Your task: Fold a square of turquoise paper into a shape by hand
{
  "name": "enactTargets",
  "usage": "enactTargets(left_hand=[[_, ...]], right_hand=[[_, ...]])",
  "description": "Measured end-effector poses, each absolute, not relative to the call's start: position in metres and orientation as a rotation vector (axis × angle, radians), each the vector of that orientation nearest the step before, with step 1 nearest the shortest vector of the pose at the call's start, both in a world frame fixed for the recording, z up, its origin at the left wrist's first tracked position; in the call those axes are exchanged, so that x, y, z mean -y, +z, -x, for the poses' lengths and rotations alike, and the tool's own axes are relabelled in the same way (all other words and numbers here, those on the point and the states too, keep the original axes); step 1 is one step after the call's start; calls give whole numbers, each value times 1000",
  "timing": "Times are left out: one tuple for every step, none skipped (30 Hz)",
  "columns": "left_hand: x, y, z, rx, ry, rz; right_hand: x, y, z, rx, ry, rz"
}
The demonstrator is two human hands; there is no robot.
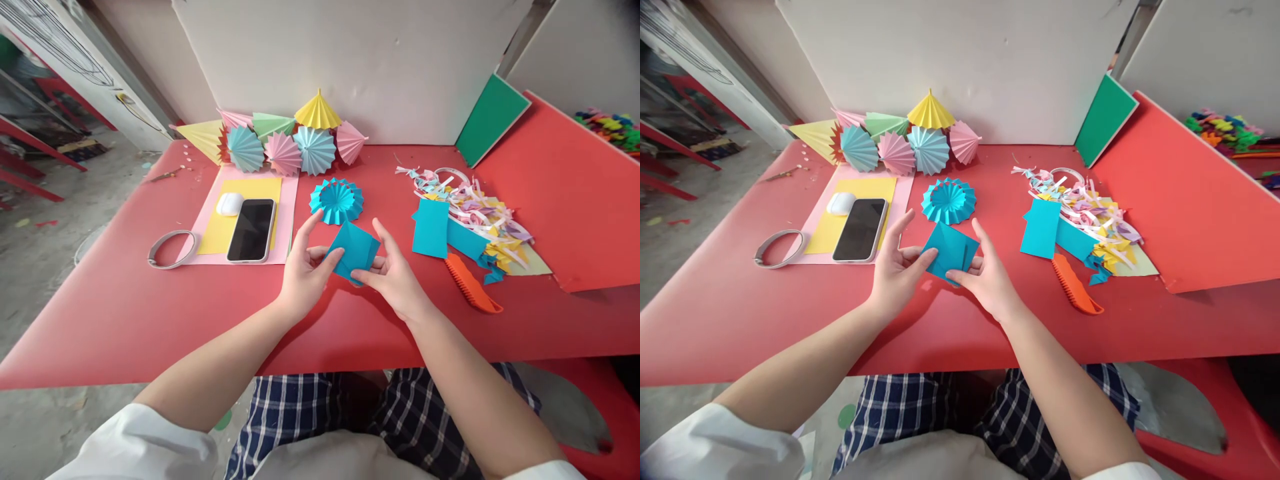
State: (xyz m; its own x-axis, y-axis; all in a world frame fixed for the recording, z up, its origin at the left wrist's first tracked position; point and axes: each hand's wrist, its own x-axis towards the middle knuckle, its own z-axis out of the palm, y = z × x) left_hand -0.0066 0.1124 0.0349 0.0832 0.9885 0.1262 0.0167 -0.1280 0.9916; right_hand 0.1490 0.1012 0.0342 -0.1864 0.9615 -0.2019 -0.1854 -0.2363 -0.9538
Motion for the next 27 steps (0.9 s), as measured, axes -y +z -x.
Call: enactTargets(left_hand=[[-113, 35, 7, -1098, 1223, -1349], [-113, 35, 8, -1095, 1214, -1343], [-114, 35, 9, -1096, 1209, -1340], [-115, 35, 9, -1101, 1213, -1340], [-116, 35, 10, -1108, 1225, -1340], [-117, 35, 11, -1113, 1242, -1341], [-117, 35, 11, -1114, 1249, -1342], [-118, 35, 12, -1111, 1248, -1347], [-118, 34, 11, -1106, 1237, -1355], [-117, 34, 11, -1100, 1213, -1368], [-117, 34, 10, -1097, 1185, -1383], [-116, 33, 9, -1099, 1162, -1397], [-116, 33, 8, -1105, 1148, -1409], [-115, 33, 8, -1113, 1141, -1418], [-115, 33, 8, -1120, 1137, -1423], [-115, 33, 8, -1123, 1140, -1426], [-115, 33, 8, -1123, 1146, -1426], [-116, 34, 8, -1118, 1153, -1423], [-116, 34, 8, -1110, 1160, -1414], [-117, 34, 9, -1099, 1166, -1399], [-117, 34, 9, -1087, 1171, -1382], [-118, 34, 9, -1076, 1172, -1365], [-118, 33, 9, -1067, 1172, -1350], [-118, 33, 9, -1060, 1172, -1339], [-119, 33, 9, -1057, 1171, -1334], [-118, 32, 9, -1058, 1168, -1333], [-118, 32, 9, -1062, 1158, -1335]], right_hand=[[-102, 33, -149, 1053, 1586, 1125], [-102, 32, -149, 1050, 1584, 1126], [-103, 31, -150, 1048, 1584, 1127], [-103, 31, -150, 1046, 1583, 1129], [-103, 30, -150, 1046, 1585, 1131], [-103, 30, -150, 1044, 1585, 1135], [-103, 30, -150, 1041, 1584, 1141], [-102, 30, -149, 1036, 1580, 1148], [-102, 31, -149, 1026, 1572, 1155], [-102, 31, -149, 1013, 1561, 1161], [-102, 31, -148, 1004, 1553, 1161], [-102, 32, -148, 1002, 1551, 1159], [-102, 32, -148, 1007, 1554, 1158], [-102, 32, -148, 1017, 1558, 1160], [-102, 32, -149, 1029, 1562, 1164], [-102, 31, -149, 1040, 1567, 1169], [-102, 31, -149, 1049, 1571, 1173], [-103, 31, -150, 1055, 1576, 1174], [-103, 30, -150, 1060, 1583, 1171], [-103, 30, -150, 1064, 1588, 1167], [-103, 30, -150, 1068, 1588, 1165], [-103, 30, -150, 1070, 1582, 1165], [-102, 30, -150, 1074, 1573, 1165], [-102, 30, -150, 1080, 1560, 1166], [-102, 30, -150, 1087, 1548, 1168], [-102, 31, -150, 1093, 1535, 1170], [-102, 31, -149, 1097, 1523, 1172]])
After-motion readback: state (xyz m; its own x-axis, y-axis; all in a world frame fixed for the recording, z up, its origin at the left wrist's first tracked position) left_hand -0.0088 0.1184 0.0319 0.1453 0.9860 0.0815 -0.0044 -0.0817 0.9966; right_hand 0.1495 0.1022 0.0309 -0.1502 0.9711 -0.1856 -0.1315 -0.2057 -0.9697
